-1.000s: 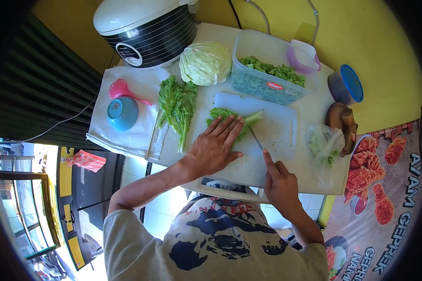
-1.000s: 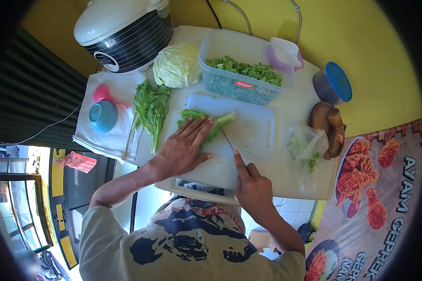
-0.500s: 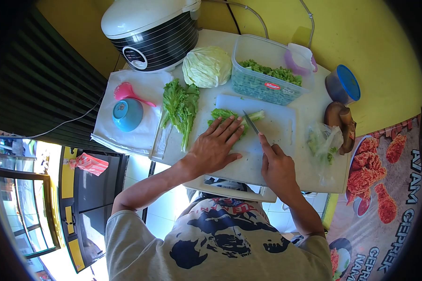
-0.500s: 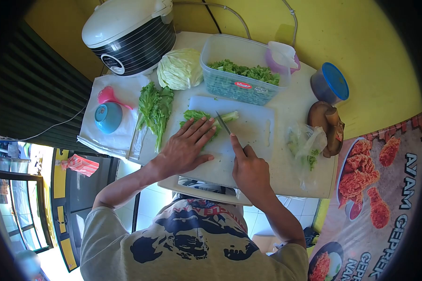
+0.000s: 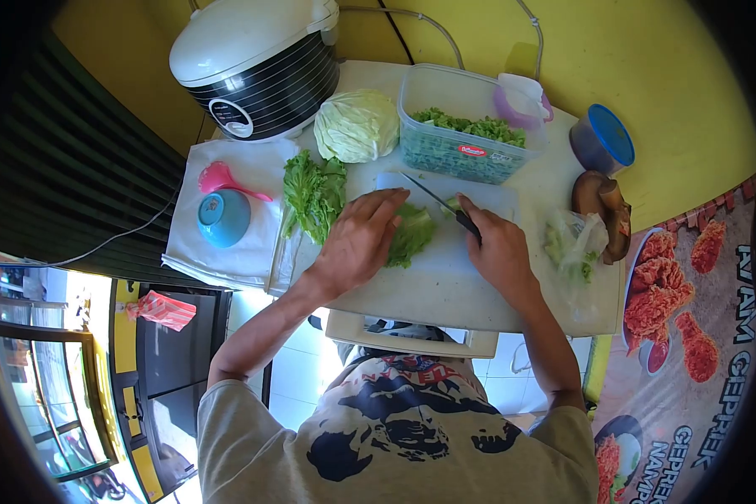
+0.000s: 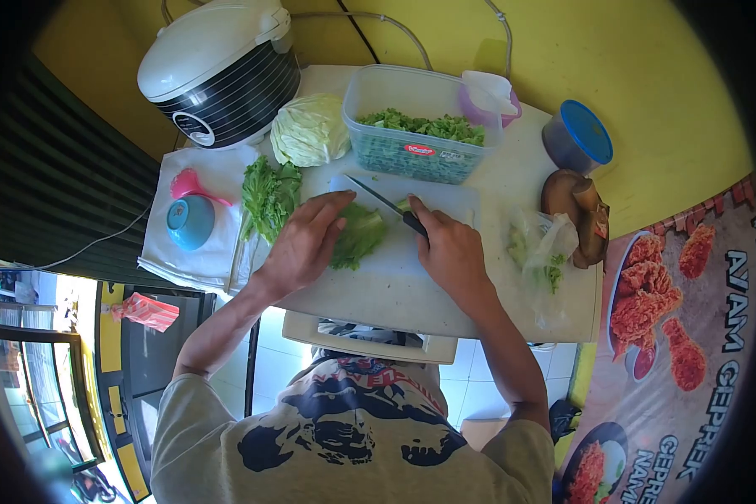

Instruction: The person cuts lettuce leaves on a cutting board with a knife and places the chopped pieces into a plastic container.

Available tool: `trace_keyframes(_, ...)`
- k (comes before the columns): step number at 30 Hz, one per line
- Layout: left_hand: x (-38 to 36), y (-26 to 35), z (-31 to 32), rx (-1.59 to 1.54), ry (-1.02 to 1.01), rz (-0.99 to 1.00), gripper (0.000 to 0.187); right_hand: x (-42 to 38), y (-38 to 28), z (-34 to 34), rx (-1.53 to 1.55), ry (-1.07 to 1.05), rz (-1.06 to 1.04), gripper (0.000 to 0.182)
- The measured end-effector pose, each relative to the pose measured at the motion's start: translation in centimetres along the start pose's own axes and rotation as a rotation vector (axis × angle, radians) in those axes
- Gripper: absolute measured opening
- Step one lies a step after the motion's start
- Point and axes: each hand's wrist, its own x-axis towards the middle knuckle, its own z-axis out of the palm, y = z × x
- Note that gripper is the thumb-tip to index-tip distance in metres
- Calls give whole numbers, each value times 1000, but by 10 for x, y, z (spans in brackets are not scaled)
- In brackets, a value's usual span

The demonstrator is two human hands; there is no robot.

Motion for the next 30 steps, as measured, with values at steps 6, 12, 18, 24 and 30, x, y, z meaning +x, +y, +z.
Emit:
trace_keyframes(6,-2,-16,5,156,0,-78,54,4,4,5,65,25,65,32)
trace_keyframes(12,-4,-24,10,213,-48,-63,49,-23,-4,-23,117,171,114,25)
trace_keyframes(18,1,-19,3,139,-92,-63,27,-55,20,-85,75,481,365,13)
trace_keyframes(24,9,-9,-3,-1,-206,-182,23,-92,47,-127,-77,488,561,11)
trace_keyframes(30,9,-2,3,-590,-101,-369,29,-97,39,-108,-9,505,610,20)
